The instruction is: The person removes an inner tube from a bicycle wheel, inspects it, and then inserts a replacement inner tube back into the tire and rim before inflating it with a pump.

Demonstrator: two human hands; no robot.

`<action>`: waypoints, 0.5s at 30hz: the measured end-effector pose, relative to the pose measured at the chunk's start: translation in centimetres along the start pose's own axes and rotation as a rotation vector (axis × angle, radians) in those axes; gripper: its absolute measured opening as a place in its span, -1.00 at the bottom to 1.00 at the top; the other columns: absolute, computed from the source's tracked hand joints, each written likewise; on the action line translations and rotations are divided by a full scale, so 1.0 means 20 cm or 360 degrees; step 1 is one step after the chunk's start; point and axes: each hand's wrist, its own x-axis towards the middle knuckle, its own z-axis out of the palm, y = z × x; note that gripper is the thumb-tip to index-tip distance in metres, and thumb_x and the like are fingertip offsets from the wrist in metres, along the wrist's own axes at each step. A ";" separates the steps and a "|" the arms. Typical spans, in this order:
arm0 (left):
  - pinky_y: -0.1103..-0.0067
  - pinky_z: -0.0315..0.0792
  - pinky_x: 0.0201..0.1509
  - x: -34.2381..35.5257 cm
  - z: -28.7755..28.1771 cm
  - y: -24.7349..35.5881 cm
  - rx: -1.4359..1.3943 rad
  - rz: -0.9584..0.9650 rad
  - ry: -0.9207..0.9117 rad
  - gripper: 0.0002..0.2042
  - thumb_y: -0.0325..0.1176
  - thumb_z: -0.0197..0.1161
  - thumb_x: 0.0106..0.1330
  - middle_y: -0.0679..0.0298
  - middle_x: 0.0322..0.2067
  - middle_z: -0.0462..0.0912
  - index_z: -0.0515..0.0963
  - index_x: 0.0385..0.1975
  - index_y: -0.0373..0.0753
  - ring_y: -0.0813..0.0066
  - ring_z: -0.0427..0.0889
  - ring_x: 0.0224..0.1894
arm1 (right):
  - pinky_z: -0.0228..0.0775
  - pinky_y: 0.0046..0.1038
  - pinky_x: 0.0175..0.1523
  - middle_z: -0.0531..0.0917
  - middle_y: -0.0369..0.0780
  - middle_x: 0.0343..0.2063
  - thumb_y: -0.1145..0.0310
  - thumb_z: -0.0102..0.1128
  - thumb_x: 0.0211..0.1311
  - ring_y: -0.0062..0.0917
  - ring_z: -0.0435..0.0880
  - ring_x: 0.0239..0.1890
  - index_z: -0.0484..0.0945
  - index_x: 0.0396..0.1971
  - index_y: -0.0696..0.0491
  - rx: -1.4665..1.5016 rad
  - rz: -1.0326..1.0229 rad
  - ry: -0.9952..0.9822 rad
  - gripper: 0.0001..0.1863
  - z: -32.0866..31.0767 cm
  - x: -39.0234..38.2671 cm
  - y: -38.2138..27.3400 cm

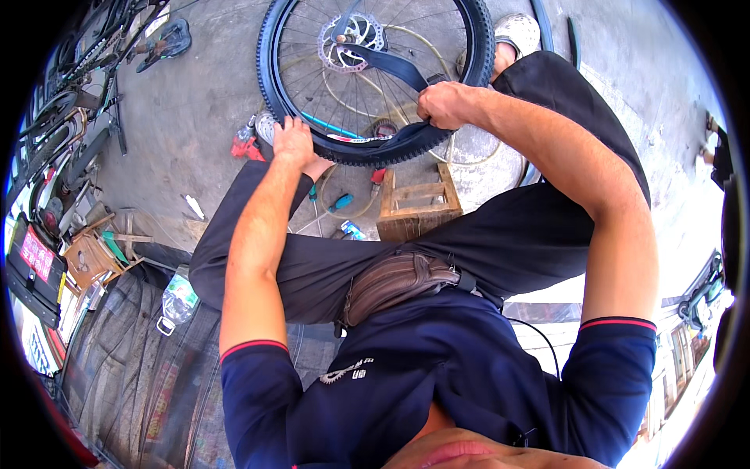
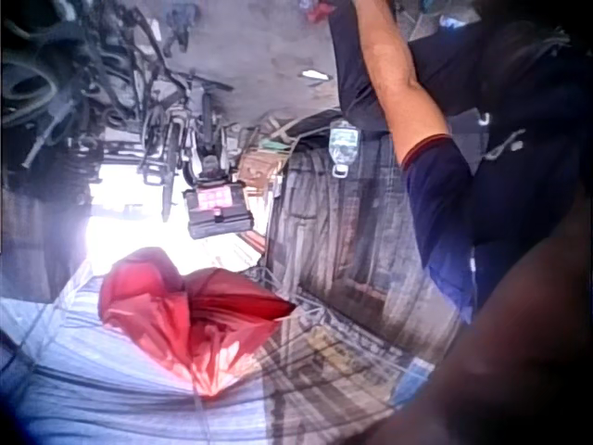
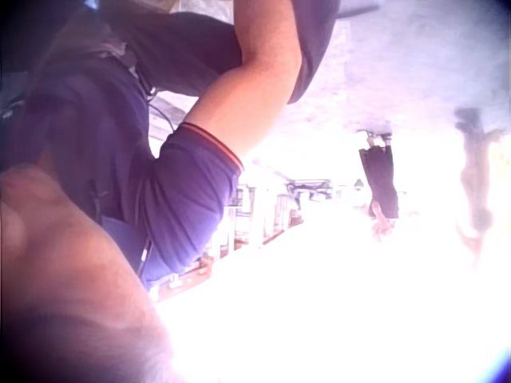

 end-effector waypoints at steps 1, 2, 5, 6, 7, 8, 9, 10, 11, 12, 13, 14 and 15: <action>0.13 0.21 0.48 0.02 -0.02 -0.04 -0.0002 0.0034 -0.0017 -0.10 0.14 0.52 0.06 0.14 0.43 0.35 0.41 0.35 -0.30 0.14 0.24 0.49 | 0.61 -0.16 0.00 0.77 -0.08 -0.21 0.42 0.21 0.03 -0.12 0.76 -0.08 0.76 -0.21 -0.04 -0.0011 0.0001 0.0009 -0.71 0.00 0.00 0.01; 0.15 0.25 0.47 0.04 -0.03 -0.06 -0.0005 0.0066 -0.0035 -0.09 0.12 0.53 0.05 0.14 0.44 0.33 0.40 0.36 -0.30 0.14 0.26 0.48 | 0.61 -0.16 -0.01 0.77 -0.09 -0.22 0.43 0.21 0.02 -0.12 0.76 -0.09 0.76 -0.22 -0.03 0.0005 0.0020 0.0031 -0.71 0.01 0.00 0.01; 0.20 0.36 0.41 0.10 -0.06 -0.06 -0.0042 0.0047 -0.0219 -0.11 0.12 0.53 0.06 0.12 0.44 0.32 0.40 0.37 -0.25 0.10 0.38 0.42 | 0.61 -0.17 -0.02 0.77 -0.09 -0.23 0.43 0.21 0.01 -0.12 0.76 -0.10 0.75 -0.25 -0.02 0.0017 0.0044 0.0062 -0.73 0.03 -0.02 -0.01; 0.21 0.39 0.39 0.11 -0.05 -0.05 -0.0035 0.0028 -0.0295 -0.11 0.12 0.54 0.06 0.11 0.44 0.31 0.41 0.37 -0.23 0.10 0.43 0.39 | 0.61 -0.17 -0.02 0.77 -0.10 -0.23 0.43 0.21 0.01 -0.12 0.76 -0.10 0.75 -0.25 -0.02 0.0033 0.0033 0.0061 -0.73 0.03 -0.02 -0.02; 0.22 0.42 0.37 0.13 -0.06 -0.05 -0.0025 0.0007 -0.0362 -0.11 0.13 0.54 0.05 0.10 0.44 0.31 0.41 0.37 -0.21 0.09 0.47 0.37 | 0.61 -0.17 -0.02 0.77 -0.10 -0.23 0.43 0.20 0.01 -0.12 0.76 -0.10 0.75 -0.25 -0.02 0.0044 0.0026 0.0065 -0.73 0.03 -0.02 -0.01; 0.23 0.46 0.34 0.15 -0.07 -0.04 -0.0015 -0.0014 -0.0430 -0.11 0.13 0.55 0.05 0.09 0.44 0.30 0.41 0.37 -0.19 0.08 0.51 0.34 | 0.61 -0.17 -0.02 0.77 -0.10 -0.23 0.43 0.20 0.01 -0.13 0.76 -0.10 0.75 -0.25 -0.02 0.0055 0.0019 0.0069 -0.73 0.02 -0.03 -0.01; 0.22 0.47 0.33 0.16 -0.08 -0.04 0.0040 -0.0029 -0.0465 -0.10 0.14 0.55 0.04 0.09 0.44 0.30 0.42 0.37 -0.18 0.08 0.52 0.33 | 0.61 -0.17 -0.02 0.77 -0.10 -0.24 0.42 0.20 0.02 -0.13 0.76 -0.10 0.75 -0.25 -0.02 0.0072 0.0015 0.0075 -0.73 0.03 -0.02 -0.02; 0.22 0.48 0.32 0.18 -0.09 -0.02 0.0096 -0.0040 -0.0499 -0.10 0.16 0.55 0.03 0.09 0.43 0.31 0.42 0.37 -0.17 0.09 0.53 0.33 | 0.60 -0.17 -0.02 0.77 -0.10 -0.24 0.42 0.20 0.02 -0.13 0.76 -0.09 0.75 -0.24 -0.02 0.0090 0.0013 0.0078 -0.73 0.05 -0.02 -0.02; 0.22 0.49 0.31 0.18 -0.11 -0.01 0.0151 -0.0051 -0.0534 -0.09 0.17 0.55 0.02 0.08 0.43 0.31 0.42 0.37 -0.16 0.09 0.54 0.32 | 0.60 -0.17 -0.02 0.77 -0.11 -0.24 0.41 0.20 0.03 -0.13 0.76 -0.09 0.75 -0.24 -0.02 0.0108 0.0012 0.0081 -0.73 0.06 -0.02 -0.02; 0.21 0.49 0.31 0.18 -0.13 -0.02 0.0187 -0.0053 -0.0491 -0.09 0.18 0.56 0.01 0.09 0.43 0.31 0.42 0.37 -0.16 0.10 0.53 0.33 | 0.60 -0.17 -0.02 0.77 -0.11 -0.24 0.40 0.20 0.03 -0.13 0.76 -0.09 0.76 -0.24 -0.03 0.0137 0.0039 0.0079 -0.73 0.07 -0.01 -0.01; 0.21 0.50 0.30 0.17 -0.16 -0.03 0.0223 -0.0051 -0.0455 -0.08 0.20 0.56 0.00 0.09 0.43 0.31 0.42 0.36 -0.16 0.10 0.53 0.34 | 0.60 -0.16 -0.02 0.77 -0.11 -0.24 0.39 0.21 0.04 -0.14 0.76 -0.09 0.76 -0.23 -0.03 0.0171 0.0063 0.0073 -0.73 0.08 -0.01 -0.01; 0.20 0.50 0.30 0.16 -0.17 -0.03 0.0259 -0.0049 -0.0418 -0.07 0.21 0.56 0.00 0.10 0.42 0.32 0.42 0.36 -0.16 0.11 0.52 0.35 | 0.60 -0.16 -0.02 0.77 -0.11 -0.25 0.38 0.21 0.05 -0.14 0.75 -0.09 0.76 -0.23 -0.04 0.0206 0.0087 0.0068 -0.73 0.08 -0.01 -0.01; 0.22 0.52 0.29 0.20 -0.16 -0.05 0.0256 -0.0009 -0.0440 -0.05 0.24 0.55 0.00 0.11 0.42 0.33 0.42 0.37 -0.17 0.15 0.53 0.35 | 0.60 -0.15 -0.01 0.77 -0.11 -0.24 0.35 0.22 0.06 -0.14 0.75 -0.10 0.77 -0.22 -0.06 0.0169 -0.0013 0.0121 -0.73 0.08 0.00 0.01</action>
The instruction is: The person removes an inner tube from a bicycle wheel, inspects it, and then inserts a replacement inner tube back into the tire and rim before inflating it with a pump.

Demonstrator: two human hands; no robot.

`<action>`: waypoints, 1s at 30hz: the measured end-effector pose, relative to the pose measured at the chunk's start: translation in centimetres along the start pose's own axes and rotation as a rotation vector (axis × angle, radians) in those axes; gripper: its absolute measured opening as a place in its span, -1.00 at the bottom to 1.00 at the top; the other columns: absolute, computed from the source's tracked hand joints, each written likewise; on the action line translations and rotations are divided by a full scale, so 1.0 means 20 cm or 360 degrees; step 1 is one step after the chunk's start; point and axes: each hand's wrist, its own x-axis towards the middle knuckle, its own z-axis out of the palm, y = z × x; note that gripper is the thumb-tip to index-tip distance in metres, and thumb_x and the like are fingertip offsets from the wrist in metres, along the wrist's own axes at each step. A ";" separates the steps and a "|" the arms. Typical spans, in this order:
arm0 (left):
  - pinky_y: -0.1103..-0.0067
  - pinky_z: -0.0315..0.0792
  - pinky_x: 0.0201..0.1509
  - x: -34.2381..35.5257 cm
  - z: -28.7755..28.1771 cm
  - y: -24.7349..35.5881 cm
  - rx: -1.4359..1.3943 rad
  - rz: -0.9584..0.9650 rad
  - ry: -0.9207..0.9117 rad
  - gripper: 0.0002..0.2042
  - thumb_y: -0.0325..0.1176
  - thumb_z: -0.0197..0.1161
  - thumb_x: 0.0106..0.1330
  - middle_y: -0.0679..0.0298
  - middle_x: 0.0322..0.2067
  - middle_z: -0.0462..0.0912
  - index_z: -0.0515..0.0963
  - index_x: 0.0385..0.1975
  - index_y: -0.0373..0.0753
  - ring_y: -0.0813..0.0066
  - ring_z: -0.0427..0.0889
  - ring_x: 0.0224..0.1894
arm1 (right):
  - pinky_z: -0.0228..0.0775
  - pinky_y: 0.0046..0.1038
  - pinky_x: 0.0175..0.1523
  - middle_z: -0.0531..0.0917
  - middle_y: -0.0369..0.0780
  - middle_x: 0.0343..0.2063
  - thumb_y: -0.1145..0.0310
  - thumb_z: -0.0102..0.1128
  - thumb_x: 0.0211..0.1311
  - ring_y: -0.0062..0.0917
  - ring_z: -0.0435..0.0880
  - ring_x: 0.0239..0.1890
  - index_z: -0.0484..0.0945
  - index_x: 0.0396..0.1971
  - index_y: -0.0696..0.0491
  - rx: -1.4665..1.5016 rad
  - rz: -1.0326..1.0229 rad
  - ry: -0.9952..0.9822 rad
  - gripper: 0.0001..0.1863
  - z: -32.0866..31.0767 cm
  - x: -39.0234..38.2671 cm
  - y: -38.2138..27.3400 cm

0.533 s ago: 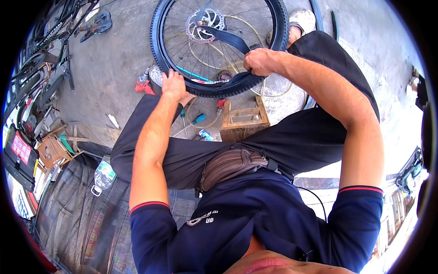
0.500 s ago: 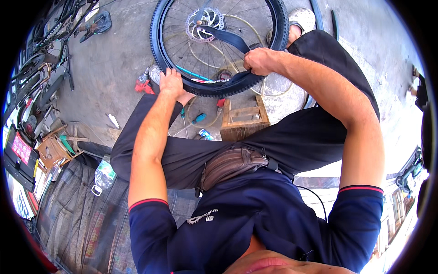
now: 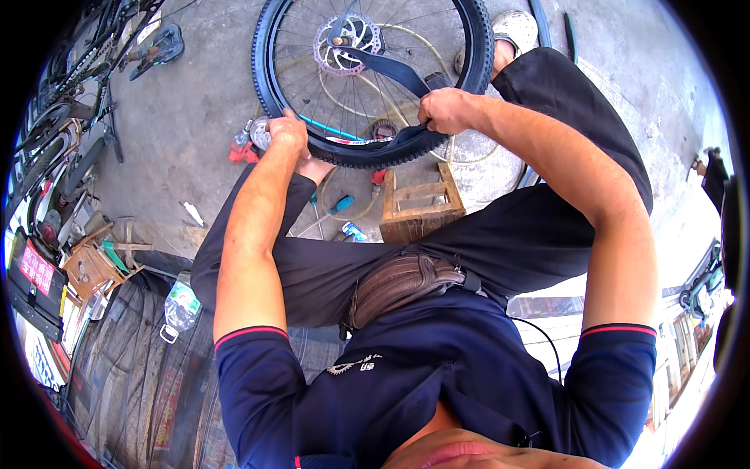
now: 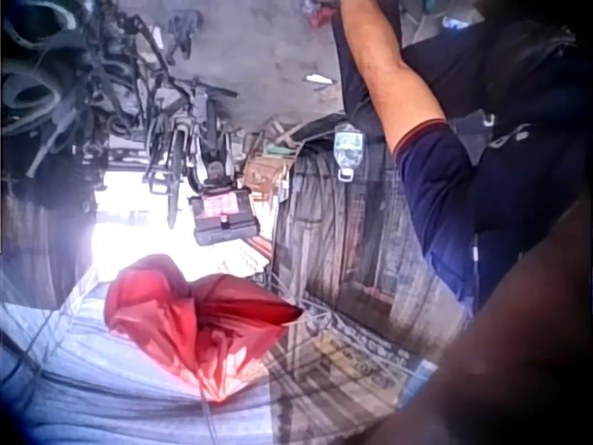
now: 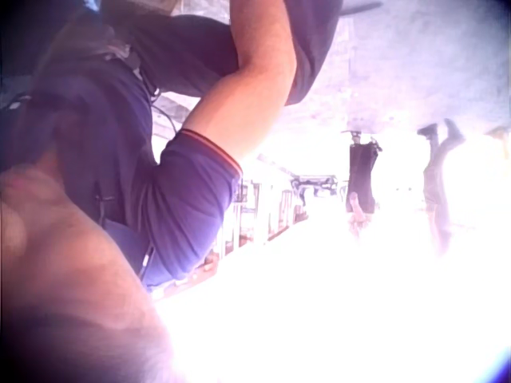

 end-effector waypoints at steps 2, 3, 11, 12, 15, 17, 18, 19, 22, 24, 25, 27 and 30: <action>0.13 0.51 0.28 0.06 -0.04 -0.03 -0.0032 0.0026 -0.0098 -0.07 0.24 0.54 0.04 0.10 0.47 0.28 0.43 0.38 -0.17 0.15 0.49 0.38 | 0.60 -0.16 0.00 0.77 -0.11 -0.24 0.33 0.22 0.07 -0.14 0.75 -0.09 0.77 -0.22 -0.06 0.0004 0.0025 -0.0036 -0.73 0.01 0.01 -0.01; 0.09 0.51 0.28 0.07 -0.05 -0.05 -0.0046 0.0039 -0.0147 -0.08 0.24 0.53 0.05 0.09 0.49 0.26 0.43 0.39 -0.17 0.14 0.48 0.39 | 0.61 -0.16 0.01 0.77 -0.11 -0.24 0.33 0.23 0.07 -0.14 0.75 -0.09 0.77 -0.22 -0.06 0.0007 0.0039 -0.0053 -0.73 0.01 0.01 -0.02; 0.17 0.54 0.26 0.16 -0.04 -0.09 0.0023 0.0053 -0.0256 -0.08 0.26 0.56 -0.01 0.11 0.45 0.29 0.50 0.32 -0.18 0.16 0.56 0.31 | 0.62 -0.17 0.05 0.78 -0.13 -0.16 0.46 0.19 0.11 -0.14 0.76 -0.04 0.73 -0.01 -0.24 -0.0038 0.0308 -0.0123 -0.56 -0.06 -0.01 -0.16; 0.16 0.54 0.25 0.14 -0.01 -0.09 0.0093 0.0051 -0.0199 -0.08 0.25 0.56 -0.01 0.10 0.46 0.27 0.49 0.33 -0.18 0.14 0.56 0.31 | 0.62 -0.17 0.03 0.77 -0.13 -0.19 0.47 0.19 0.11 -0.13 0.76 -0.07 0.74 -0.04 -0.21 -0.0028 0.0282 -0.0091 -0.59 -0.06 -0.01 -0.15; 0.13 0.55 0.22 0.11 0.08 -0.07 0.0235 0.0042 0.0000 -0.12 0.23 0.54 0.02 0.06 0.48 0.19 0.52 0.31 -0.18 0.08 0.56 0.31 | 0.61 -0.16 0.02 0.75 -0.15 -0.19 0.50 0.19 0.09 -0.11 0.75 -0.09 0.75 -0.08 -0.17 0.0029 0.0197 -0.0049 -0.61 0.03 0.01 -0.11; 0.16 0.57 0.21 0.13 0.06 -0.10 0.0125 0.0093 0.0017 -0.15 0.22 0.54 0.03 0.05 0.51 0.15 0.54 0.29 -0.19 0.08 0.56 0.31 | 0.60 -0.19 0.06 0.72 -0.16 -0.09 0.51 0.18 0.08 -0.14 0.74 -0.04 0.75 -0.04 -0.20 0.0020 0.0143 -0.0078 -0.56 0.01 0.02 -0.10; 0.25 0.60 0.17 0.12 0.07 -0.09 0.0105 0.0094 0.0122 -0.27 0.16 0.54 0.03 0.04 0.40 0.40 0.65 0.15 -0.20 0.15 0.65 0.22 | 0.59 -0.21 0.10 0.69 -0.17 -0.02 0.52 0.19 0.07 -0.16 0.72 0.02 0.75 -0.04 -0.18 0.0029 0.0204 -0.0112 -0.56 0.03 0.03 -0.12; 0.27 0.61 0.14 0.12 0.05 -0.09 0.0023 0.0205 0.0070 -0.32 0.14 0.53 0.03 0.04 0.29 0.51 0.68 0.10 -0.20 0.16 0.68 0.17 | 0.59 -0.20 0.09 0.71 -0.19 -0.03 0.50 0.20 0.08 -0.16 0.73 0.02 0.76 -0.07 -0.19 -0.0013 0.0228 -0.0077 -0.59 0.04 0.03 -0.13; 0.29 0.64 0.04 0.04 0.01 0.01 -0.0237 0.0584 0.0155 -0.47 0.09 0.49 0.03 0.03 -0.21 0.80 0.76 -0.12 -0.19 0.11 0.78 -0.05 | 0.60 -0.19 0.06 0.75 -0.17 -0.06 0.45 0.22 0.12 -0.17 0.74 0.02 0.74 -0.08 -0.15 -0.0110 0.0310 -0.0032 -0.65 0.05 0.05 -0.15; 0.18 0.61 -0.02 -0.06 -0.01 0.20 -0.0573 0.1004 0.0142 -0.54 0.05 0.43 0.12 -0.03 -0.23 0.77 0.73 -0.18 -0.23 -0.02 0.75 -0.13 | 0.60 -0.15 0.06 0.75 -0.13 -0.08 0.50 0.20 0.09 -0.13 0.74 -0.03 0.71 -0.01 -0.10 -0.0036 0.0356 0.0020 -0.58 0.05 0.03 -0.17; 0.14 0.58 0.01 -0.10 0.01 0.31 -0.0729 0.1230 0.0364 -0.56 0.03 0.40 0.16 -0.04 -0.27 0.75 0.70 -0.18 -0.24 -0.05 0.73 -0.12 | 0.59 -0.14 0.05 0.74 -0.10 -0.10 0.53 0.18 0.08 -0.11 0.74 -0.05 0.69 0.02 -0.07 0.0000 0.0382 0.0053 -0.55 0.04 0.03 -0.17; 0.19 0.55 0.05 -0.20 0.02 0.48 -0.1074 0.1191 0.0735 -0.58 -0.04 0.41 0.20 -0.09 -0.24 0.71 0.67 -0.15 -0.27 -0.08 0.66 -0.07 | 0.59 -0.12 -0.01 0.75 -0.05 -0.17 0.52 0.19 0.08 -0.10 0.75 -0.09 0.66 -0.09 0.00 0.0084 0.0439 0.0083 -0.65 0.03 0.03 -0.18; 0.33 0.56 0.01 -0.16 0.13 0.63 -0.2041 0.1125 0.0668 -0.59 -0.14 0.41 0.26 -0.01 -0.21 0.73 0.67 0.00 -0.28 0.16 0.69 -0.09 | 0.58 -0.12 -0.03 0.75 -0.05 -0.20 0.52 0.19 0.06 -0.10 0.75 -0.10 0.66 -0.23 0.04 0.0128 0.0423 0.0093 -0.76 0.01 0.03 -0.18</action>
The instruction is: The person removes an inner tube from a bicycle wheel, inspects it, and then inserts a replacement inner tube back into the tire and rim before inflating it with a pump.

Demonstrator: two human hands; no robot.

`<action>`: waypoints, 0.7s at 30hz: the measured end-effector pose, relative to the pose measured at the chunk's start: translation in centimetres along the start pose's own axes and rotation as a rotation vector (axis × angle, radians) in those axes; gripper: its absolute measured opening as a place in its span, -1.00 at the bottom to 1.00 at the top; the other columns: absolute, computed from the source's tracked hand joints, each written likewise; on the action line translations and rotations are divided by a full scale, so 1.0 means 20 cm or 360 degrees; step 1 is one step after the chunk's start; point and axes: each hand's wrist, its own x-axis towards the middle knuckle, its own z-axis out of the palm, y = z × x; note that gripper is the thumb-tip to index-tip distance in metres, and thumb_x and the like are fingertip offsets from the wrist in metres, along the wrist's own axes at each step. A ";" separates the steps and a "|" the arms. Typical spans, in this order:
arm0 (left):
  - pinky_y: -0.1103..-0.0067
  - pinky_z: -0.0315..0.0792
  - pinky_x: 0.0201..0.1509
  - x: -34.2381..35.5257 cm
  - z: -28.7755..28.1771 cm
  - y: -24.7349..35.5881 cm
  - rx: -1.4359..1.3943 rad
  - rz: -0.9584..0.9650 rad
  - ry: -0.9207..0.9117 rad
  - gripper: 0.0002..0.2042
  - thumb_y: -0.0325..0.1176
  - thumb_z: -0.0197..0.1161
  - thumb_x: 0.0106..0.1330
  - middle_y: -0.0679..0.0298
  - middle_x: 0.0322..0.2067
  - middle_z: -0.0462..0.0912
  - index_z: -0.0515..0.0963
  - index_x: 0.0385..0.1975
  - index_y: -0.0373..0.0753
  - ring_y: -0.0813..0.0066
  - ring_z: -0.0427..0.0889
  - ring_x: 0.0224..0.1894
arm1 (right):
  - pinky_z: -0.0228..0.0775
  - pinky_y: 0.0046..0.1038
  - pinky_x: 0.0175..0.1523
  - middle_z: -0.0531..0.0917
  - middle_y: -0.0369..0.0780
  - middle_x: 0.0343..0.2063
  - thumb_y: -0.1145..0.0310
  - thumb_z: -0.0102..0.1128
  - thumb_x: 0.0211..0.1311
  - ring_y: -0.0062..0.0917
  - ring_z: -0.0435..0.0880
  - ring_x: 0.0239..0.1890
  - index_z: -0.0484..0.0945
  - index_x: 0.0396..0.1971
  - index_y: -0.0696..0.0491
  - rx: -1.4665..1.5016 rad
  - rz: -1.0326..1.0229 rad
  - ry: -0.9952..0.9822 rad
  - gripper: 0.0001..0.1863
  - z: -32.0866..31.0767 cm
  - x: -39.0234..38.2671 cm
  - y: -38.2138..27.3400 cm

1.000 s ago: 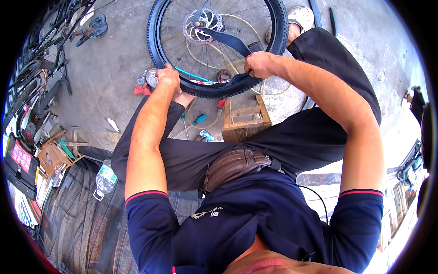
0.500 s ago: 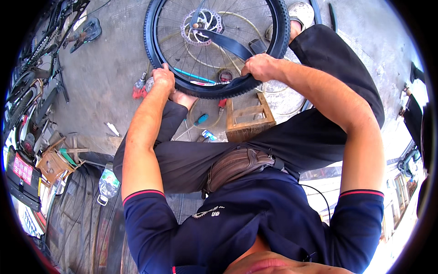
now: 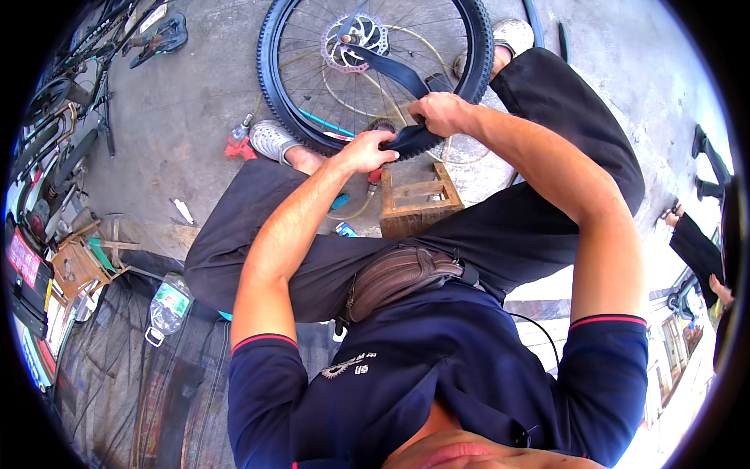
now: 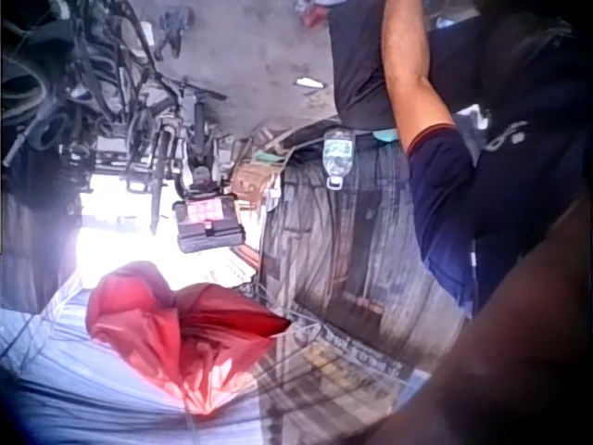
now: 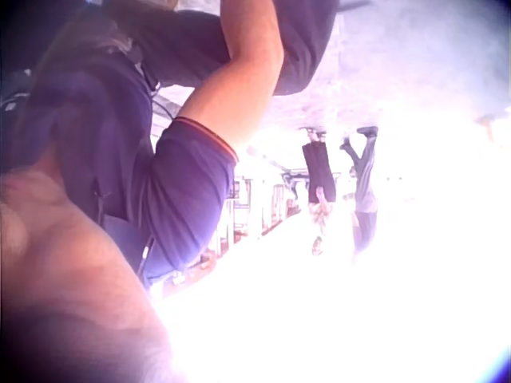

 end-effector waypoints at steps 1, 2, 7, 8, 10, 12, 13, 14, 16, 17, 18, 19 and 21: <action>0.36 0.55 0.00 0.01 0.05 -0.07 -0.0042 -0.0033 0.0057 -0.59 -0.16 0.41 0.28 0.02 -0.21 0.74 0.67 0.03 -0.29 0.24 0.70 -0.10 | 0.58 -0.12 -0.03 0.75 -0.05 -0.22 0.52 0.18 0.06 -0.10 0.75 -0.11 0.66 -0.26 0.04 -0.0009 -0.0013 -0.0005 -0.78 -0.01 0.00 -0.01; 0.40 0.55 0.00 0.02 0.04 -0.06 -0.0078 -0.0060 0.0106 -0.59 -0.18 0.41 0.29 0.05 -0.22 0.75 0.67 0.06 -0.29 0.32 0.71 -0.10 | 0.58 -0.13 -0.04 0.75 -0.05 -0.24 0.52 0.18 0.05 -0.11 0.75 -0.11 0.66 -0.29 0.05 -0.0012 -0.0019 -0.0002 -0.80 0.00 0.00 -0.01; 0.51 0.52 0.00 0.11 0.03 -0.04 -0.0320 -0.0332 0.0022 -0.68 -0.27 0.39 0.31 0.16 -0.22 0.79 0.72 -0.01 -0.29 0.46 0.70 -0.15 | 0.60 -0.14 -0.03 0.77 -0.07 -0.34 0.50 0.18 0.04 -0.11 0.76 -0.14 0.71 -0.33 0.03 -0.0152 0.0063 0.0356 -0.81 0.07 0.01 -0.03; 0.53 0.52 -0.02 0.12 0.04 -0.05 -0.0336 -0.0380 0.0072 -0.70 -0.30 0.39 0.32 0.19 -0.23 0.79 0.72 -0.02 -0.30 0.51 0.68 -0.17 | 0.61 -0.15 -0.02 0.77 -0.07 -0.32 0.48 0.19 0.05 -0.12 0.76 -0.13 0.73 -0.33 0.03 -0.0153 0.0110 0.0248 -0.80 0.03 0.01 -0.04; 0.51 0.52 0.03 0.12 0.07 -0.07 -0.0522 -0.0316 0.0187 -0.72 -0.31 0.38 0.32 0.21 -0.17 0.79 0.74 -0.04 -0.28 0.49 0.69 -0.13 | 0.62 -0.16 0.00 0.78 -0.06 -0.28 0.44 0.20 0.07 -0.12 0.77 -0.11 0.76 -0.30 0.02 -0.0160 0.0191 0.0100 -0.79 0.00 0.01 -0.06; 0.51 0.51 0.07 0.13 0.09 -0.07 -0.0584 -0.0261 0.0217 -0.73 -0.32 0.38 0.31 0.22 -0.12 0.79 0.75 -0.05 -0.27 0.49 0.69 -0.09 | 0.62 -0.17 0.02 0.79 -0.06 -0.24 0.40 0.19 0.10 -0.13 0.77 -0.09 0.79 -0.27 0.00 -0.0171 0.0256 0.0019 -0.76 -0.02 0.03 -0.07; 0.51 0.51 0.08 0.12 0.07 -0.04 -0.0552 -0.0242 0.0194 -0.73 -0.33 0.38 0.30 0.22 -0.10 0.79 0.75 -0.06 -0.26 0.48 0.69 -0.08 | 0.61 -0.18 0.06 0.78 -0.06 -0.17 0.39 0.17 0.13 -0.14 0.76 -0.04 0.78 -0.21 -0.02 -0.0241 0.0312 0.0001 -0.73 -0.02 0.04 -0.08; 0.51 0.51 0.09 0.11 0.06 -0.01 -0.0521 -0.0224 0.0173 -0.74 -0.34 0.38 0.29 0.22 -0.07 0.79 0.76 -0.06 -0.26 0.48 0.70 -0.06 | 0.61 -0.18 0.10 0.77 -0.06 -0.10 0.39 0.16 0.16 -0.15 0.75 0.01 0.78 -0.16 -0.04 -0.0312 0.0366 -0.0017 -0.71 -0.02 0.04 -0.09; 0.48 0.52 0.09 0.11 0.07 -0.01 -0.0509 -0.0176 0.0130 -0.73 -0.33 0.39 0.25 0.18 -0.13 0.80 0.77 -0.09 -0.25 0.40 0.72 -0.08 | 0.59 -0.19 0.14 0.76 -0.06 -0.04 0.37 0.14 0.19 -0.15 0.74 0.06 0.78 -0.10 -0.04 -0.0384 0.0399 -0.0090 -0.67 -0.02 0.06 -0.09; 0.46 0.52 0.10 0.12 0.07 -0.01 -0.0502 -0.0154 0.0113 -0.73 -0.33 0.40 0.23 0.16 -0.15 0.81 0.77 -0.11 -0.24 0.36 0.73 -0.09 | 0.59 -0.19 0.15 0.76 -0.06 -0.04 0.36 0.13 0.19 -0.15 0.74 0.06 0.77 -0.09 -0.03 -0.0384 0.0378 -0.0145 -0.66 -0.02 0.08 -0.08; 0.47 0.50 0.14 0.12 0.07 -0.02 -0.0562 -0.0251 0.0055 -0.74 -0.33 0.40 0.22 0.15 -0.14 0.80 0.78 -0.12 -0.24 0.36 0.71 -0.04 | 0.58 -0.19 0.16 0.76 -0.06 -0.04 0.35 0.12 0.18 -0.14 0.74 0.07 0.77 -0.09 -0.02 -0.0385 0.0356 -0.0201 -0.66 -0.02 0.09 -0.07; 0.48 0.50 0.14 0.13 0.07 0.01 -0.0474 -0.0248 -0.0004 -0.73 -0.33 0.39 0.23 0.16 -0.13 0.80 0.76 -0.09 -0.25 0.38 0.71 -0.03 | 0.58 -0.20 0.17 0.76 -0.06 -0.04 0.34 0.11 0.18 -0.14 0.74 0.06 0.77 -0.09 -0.01 -0.0345 0.0313 -0.0193 -0.65 0.00 0.08 -0.06; 0.49 0.49 0.15 0.14 0.07 0.06 -0.0300 -0.0244 -0.0119 -0.70 -0.34 0.39 0.26 0.18 -0.11 0.79 0.73 -0.03 -0.27 0.42 0.70 -0.03 | 0.57 -0.21 0.18 0.76 -0.05 -0.05 0.31 0.10 0.16 -0.14 0.74 0.05 0.77 -0.09 0.01 -0.0264 0.0223 -0.0178 -0.63 0.03 0.06 -0.03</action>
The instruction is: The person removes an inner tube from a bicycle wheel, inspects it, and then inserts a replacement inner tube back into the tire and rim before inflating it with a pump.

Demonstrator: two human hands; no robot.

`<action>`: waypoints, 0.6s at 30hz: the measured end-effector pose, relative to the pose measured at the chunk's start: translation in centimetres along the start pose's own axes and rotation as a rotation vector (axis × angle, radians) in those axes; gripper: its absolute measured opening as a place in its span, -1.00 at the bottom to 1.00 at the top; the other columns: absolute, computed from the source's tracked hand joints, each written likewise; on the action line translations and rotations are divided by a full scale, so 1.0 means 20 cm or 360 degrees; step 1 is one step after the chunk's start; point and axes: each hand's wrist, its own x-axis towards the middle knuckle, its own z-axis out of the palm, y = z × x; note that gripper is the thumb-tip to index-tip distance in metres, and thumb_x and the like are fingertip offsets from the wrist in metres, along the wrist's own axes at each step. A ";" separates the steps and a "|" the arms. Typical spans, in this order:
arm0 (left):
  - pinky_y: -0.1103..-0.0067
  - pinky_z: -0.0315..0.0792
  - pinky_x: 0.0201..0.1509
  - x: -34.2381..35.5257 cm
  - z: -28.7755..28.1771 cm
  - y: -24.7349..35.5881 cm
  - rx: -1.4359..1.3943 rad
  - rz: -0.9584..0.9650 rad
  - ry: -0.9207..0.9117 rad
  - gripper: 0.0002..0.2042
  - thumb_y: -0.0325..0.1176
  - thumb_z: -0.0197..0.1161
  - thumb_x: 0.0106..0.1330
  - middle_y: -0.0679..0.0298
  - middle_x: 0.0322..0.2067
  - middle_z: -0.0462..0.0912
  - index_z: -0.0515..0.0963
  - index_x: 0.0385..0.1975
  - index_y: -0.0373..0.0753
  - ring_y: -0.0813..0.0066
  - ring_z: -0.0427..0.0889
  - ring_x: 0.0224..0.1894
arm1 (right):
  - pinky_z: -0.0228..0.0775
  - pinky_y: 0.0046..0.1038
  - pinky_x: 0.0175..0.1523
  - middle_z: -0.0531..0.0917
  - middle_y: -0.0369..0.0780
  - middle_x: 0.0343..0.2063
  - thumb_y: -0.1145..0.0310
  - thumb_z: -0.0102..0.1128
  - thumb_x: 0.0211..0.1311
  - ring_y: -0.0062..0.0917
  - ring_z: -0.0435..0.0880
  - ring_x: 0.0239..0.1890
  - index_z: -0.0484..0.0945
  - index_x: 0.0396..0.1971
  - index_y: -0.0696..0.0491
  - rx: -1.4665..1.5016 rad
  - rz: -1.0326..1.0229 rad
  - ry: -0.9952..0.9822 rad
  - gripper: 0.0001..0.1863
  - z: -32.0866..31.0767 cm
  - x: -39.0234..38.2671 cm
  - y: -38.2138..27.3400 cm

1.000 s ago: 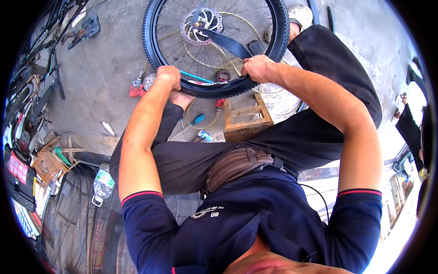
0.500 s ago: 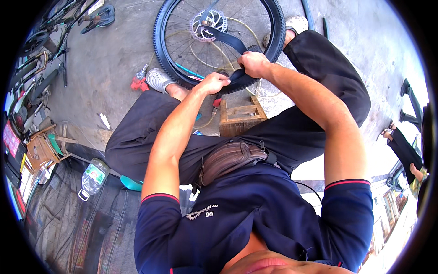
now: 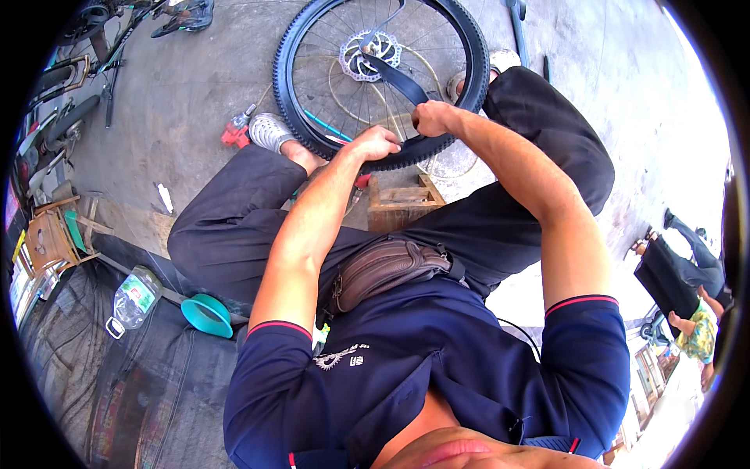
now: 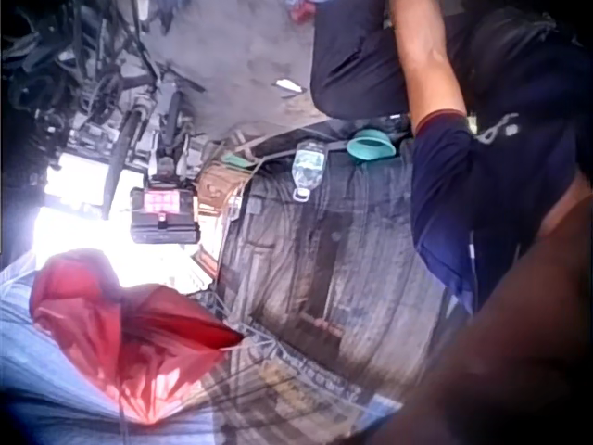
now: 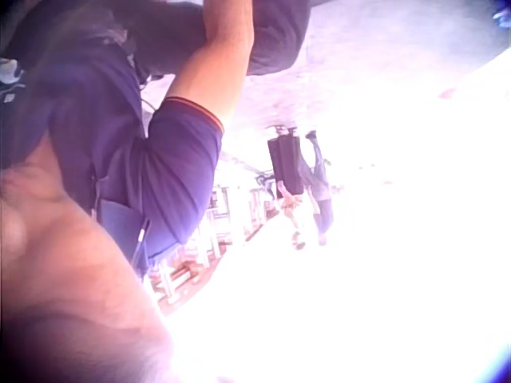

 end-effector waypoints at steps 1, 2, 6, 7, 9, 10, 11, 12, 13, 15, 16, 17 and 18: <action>0.43 0.50 0.18 -0.01 0.04 -0.01 0.0043 0.0113 -0.0002 -0.65 -0.25 0.40 0.24 0.09 -0.04 0.77 0.72 0.01 -0.20 0.28 0.71 0.03 | 0.59 -0.19 0.09 0.79 -0.03 -0.18 0.24 0.19 0.15 -0.13 0.76 -0.06 0.78 -0.17 -0.01 0.0079 -0.0032 0.0120 -0.69 0.02 -0.02 -0.01; 0.41 0.50 0.19 0.00 0.05 -0.01 0.0151 0.0108 -0.0030 -0.60 -0.22 0.40 0.25 0.06 -0.03 0.76 0.69 0.07 -0.19 0.22 0.70 0.06 | 0.59 -0.20 0.09 0.79 -0.04 -0.18 0.23 0.20 0.14 -0.13 0.76 -0.06 0.78 -0.17 -0.01 0.0021 -0.0034 0.0079 -0.68 0.01 -0.02 -0.01; 0.39 0.51 0.16 0.01 0.08 0.03 0.0102 0.0136 -0.0081 -0.60 -0.19 0.41 0.25 0.04 -0.07 0.76 0.69 0.04 -0.21 0.18 0.71 0.04 | 0.59 -0.20 0.08 0.78 -0.04 -0.20 0.26 0.25 0.07 -0.15 0.76 -0.07 0.76 -0.22 0.04 -0.0086 -0.0053 0.0025 -0.70 0.05 -0.01 0.03; 0.39 0.52 0.15 0.01 0.08 0.04 0.0143 0.0184 -0.0096 -0.61 -0.18 0.42 0.24 0.03 -0.08 0.76 0.70 0.02 -0.21 0.18 0.71 0.03 | 0.59 -0.20 0.09 0.78 -0.04 -0.20 0.28 0.26 0.05 -0.15 0.75 -0.06 0.76 -0.24 0.05 -0.0080 -0.0060 0.0019 -0.71 0.06 -0.01 0.03; 0.38 0.52 0.12 0.01 0.09 0.06 0.0079 0.0168 -0.0122 -0.63 -0.16 0.42 0.25 0.02 -0.12 0.77 0.72 -0.02 -0.22 0.17 0.72 0.00 | 0.56 -0.19 0.13 0.68 0.00 -0.10 0.38 0.33 -0.03 -0.08 0.68 0.04 0.71 -0.18 0.05 -0.0094 -0.0103 0.0148 -0.67 0.06 -0.02 0.03; 0.38 0.53 0.10 0.02 0.09 0.05 0.0044 0.0153 -0.0135 -0.63 -0.14 0.42 0.25 0.02 -0.13 0.77 0.72 -0.04 -0.23 0.16 0.72 -0.02 | 0.56 -0.17 0.15 0.64 0.01 -0.05 0.37 0.33 0.01 -0.06 0.66 0.06 0.67 -0.10 0.05 -0.0088 -0.0063 0.0383 -0.63 0.04 -0.04 0.00; 0.38 0.53 0.07 0.01 0.10 0.06 0.0126 0.0171 -0.0118 -0.63 -0.11 0.41 0.26 0.02 -0.17 0.78 0.74 -0.08 -0.23 0.19 0.73 -0.05 | 0.55 -0.15 0.17 0.59 0.01 -0.01 0.37 0.32 0.05 -0.04 0.64 0.08 0.62 -0.03 0.05 -0.0085 -0.0028 0.0618 -0.59 -0.02 -0.05 -0.05; 0.38 0.53 0.07 0.01 0.10 0.06 0.0146 0.0180 -0.0085 -0.63 -0.10 0.41 0.26 0.03 -0.17 0.78 0.74 -0.09 -0.24 0.21 0.73 -0.06 | 0.54 -0.13 0.19 0.55 0.02 0.04 0.36 0.32 0.08 -0.01 0.63 0.11 0.58 0.04 0.05 -0.0082 0.0004 0.0852 -0.55 -0.08 -0.06 -0.10; 0.37 0.52 0.06 0.01 0.10 0.07 0.0169 0.0190 -0.0063 -0.63 -0.09 0.41 0.26 0.04 -0.17 0.78 0.74 -0.10 -0.24 0.23 0.73 -0.06 | 0.54 -0.11 0.18 0.51 0.04 0.04 0.34 0.36 0.08 0.02 0.62 0.10 0.50 0.11 0.06 0.0072 0.0051 0.1057 -0.46 -0.12 -0.04 -0.11; 0.34 0.52 0.07 0.02 0.12 0.08 0.0143 0.0177 -0.0084 -0.57 -0.10 0.42 0.26 0.02 -0.14 0.77 0.68 0.03 -0.24 0.23 0.72 -0.06 | 0.53 -0.09 0.18 0.46 0.08 0.07 0.25 0.47 0.08 0.05 0.59 0.13 0.33 0.24 0.10 0.0358 0.0208 0.1352 -0.26 -0.23 0.06 -0.12; 0.35 0.52 0.06 0.02 0.13 0.09 0.0005 0.0185 -0.0083 -0.54 -0.12 0.43 0.26 0.01 -0.12 0.76 0.64 0.09 -0.23 0.23 0.72 -0.06 | 0.52 -0.11 0.21 0.53 0.07 0.12 0.11 0.48 0.11 -0.02 0.61 0.15 0.40 0.23 0.10 0.0438 0.0350 0.1373 -0.26 -0.26 0.13 -0.09; 0.35 0.52 0.06 0.00 0.15 0.10 -0.0136 0.0195 -0.0062 -0.51 -0.14 0.43 0.26 0.00 -0.11 0.76 0.60 0.15 -0.22 0.23 0.72 -0.06 | 0.52 -0.13 0.21 0.60 0.04 0.10 0.02 0.47 0.12 -0.06 0.64 0.15 0.45 0.21 0.08 0.0456 0.0384 0.1131 -0.28 -0.32 0.19 -0.09; 0.36 0.52 0.06 -0.02 0.15 0.12 -0.0275 0.0206 -0.0044 -0.47 -0.16 0.43 0.26 -0.02 -0.10 0.75 0.56 0.21 -0.21 0.23 0.72 -0.07 | 0.52 -0.16 0.22 0.66 0.01 0.07 -0.06 0.45 0.13 -0.11 0.66 0.14 0.50 0.19 0.06 0.0473 0.0421 0.0888 -0.29 -0.35 0.23 -0.09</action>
